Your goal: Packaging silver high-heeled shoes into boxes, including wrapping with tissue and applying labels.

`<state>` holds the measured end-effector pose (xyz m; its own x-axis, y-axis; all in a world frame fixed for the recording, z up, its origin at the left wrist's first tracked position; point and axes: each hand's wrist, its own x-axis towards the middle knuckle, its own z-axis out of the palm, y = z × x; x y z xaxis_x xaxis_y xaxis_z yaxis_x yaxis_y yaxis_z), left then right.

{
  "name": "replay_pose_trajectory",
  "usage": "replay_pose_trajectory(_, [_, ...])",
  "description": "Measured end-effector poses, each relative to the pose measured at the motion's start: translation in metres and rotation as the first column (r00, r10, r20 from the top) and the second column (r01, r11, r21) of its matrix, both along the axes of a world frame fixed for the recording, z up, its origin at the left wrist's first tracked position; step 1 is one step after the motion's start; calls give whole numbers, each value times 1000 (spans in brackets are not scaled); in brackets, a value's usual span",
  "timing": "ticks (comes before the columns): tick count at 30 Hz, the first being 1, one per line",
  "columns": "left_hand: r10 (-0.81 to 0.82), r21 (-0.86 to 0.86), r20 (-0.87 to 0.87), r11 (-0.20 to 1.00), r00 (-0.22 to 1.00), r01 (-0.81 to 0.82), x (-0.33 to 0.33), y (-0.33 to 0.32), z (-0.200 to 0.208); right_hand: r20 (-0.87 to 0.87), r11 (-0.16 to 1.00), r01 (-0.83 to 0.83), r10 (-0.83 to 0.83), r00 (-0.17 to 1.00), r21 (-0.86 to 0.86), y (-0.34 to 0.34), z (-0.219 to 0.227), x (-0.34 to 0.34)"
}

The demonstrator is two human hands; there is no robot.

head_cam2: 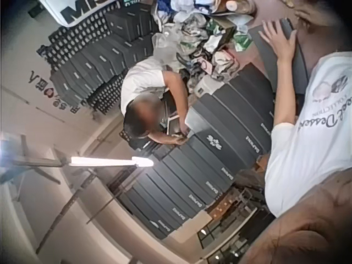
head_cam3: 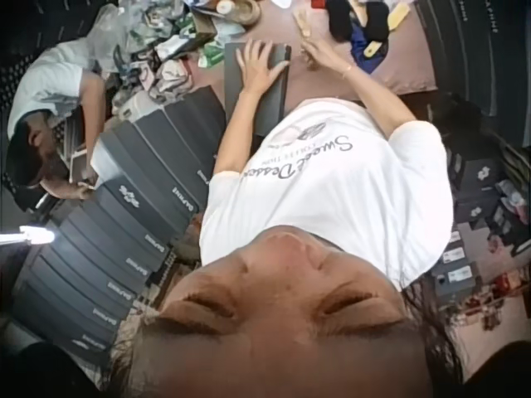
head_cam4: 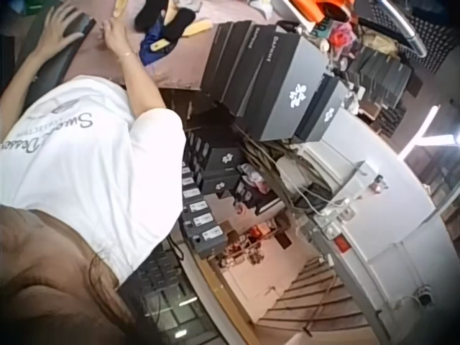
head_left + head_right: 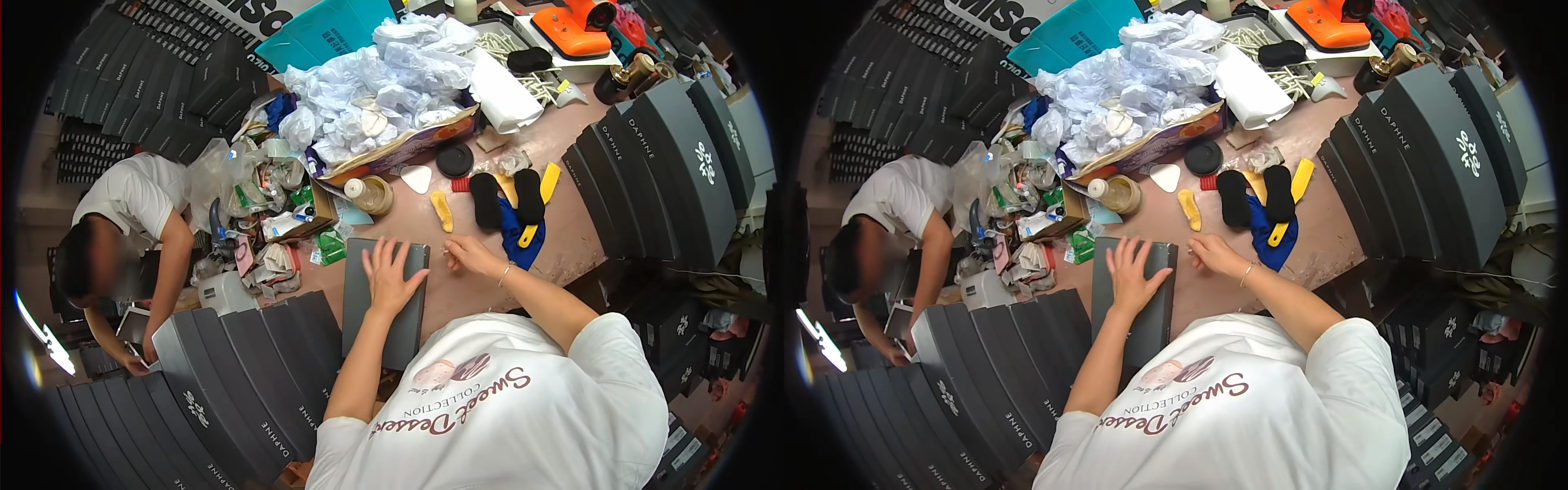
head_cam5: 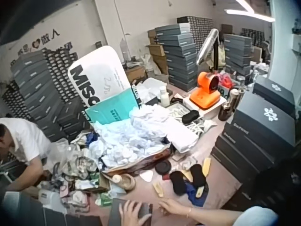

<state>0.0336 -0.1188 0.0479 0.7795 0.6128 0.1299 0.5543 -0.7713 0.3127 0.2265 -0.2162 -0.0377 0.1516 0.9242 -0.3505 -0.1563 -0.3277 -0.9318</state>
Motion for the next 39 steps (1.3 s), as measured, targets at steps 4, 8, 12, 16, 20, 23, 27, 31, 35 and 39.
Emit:
replay_pose_trajectory(4, [-198,-332,-37,927,980,175,23,37,-29,31,992,-49,53,998,-119,-18,6,-5])
replay_pose_trajectory(8, [-138,-498,84,852,987,161,25,51,-44,13,985,-56,59,998,-164,-29,0,-9])
replay_pose_trajectory(12, [-103,-372,52,921,993,115,29,43,-45,-23,980,-52,48,999,-192,-38,-5,-16])
replay_pose_trajectory(16, [-68,-193,89,978,994,84,37,31,-53,-1,981,-88,89,996,-173,-35,-8,-19])
replay_pose_trajectory(20, [37,-151,139,988,990,-16,39,23,-66,35,981,-124,130,991,-149,-29,-9,-22])
replay_pose_trajectory(23, [196,-311,161,940,967,-138,48,32,-67,10,987,-70,72,997,-144,-28,-4,-18])
replay_pose_trajectory(27, [409,-630,326,766,852,-126,39,47,-43,-135,992,20,-37,990,-123,-32,-7,-12])
replay_pose_trajectory(31, [59,-304,267,952,962,26,8,38,-32,-318,972,113,-175,932,-205,-49,-22,-11])
replay_pose_trajectory(35, [-85,-134,236,984,968,119,6,31,-37,-282,971,96,-157,946,-218,-61,-16,-13])
replay_pose_trajectory(39, [-137,-124,172,979,975,159,18,37,-45,-216,976,72,-117,969,-207,-69,-8,-19])
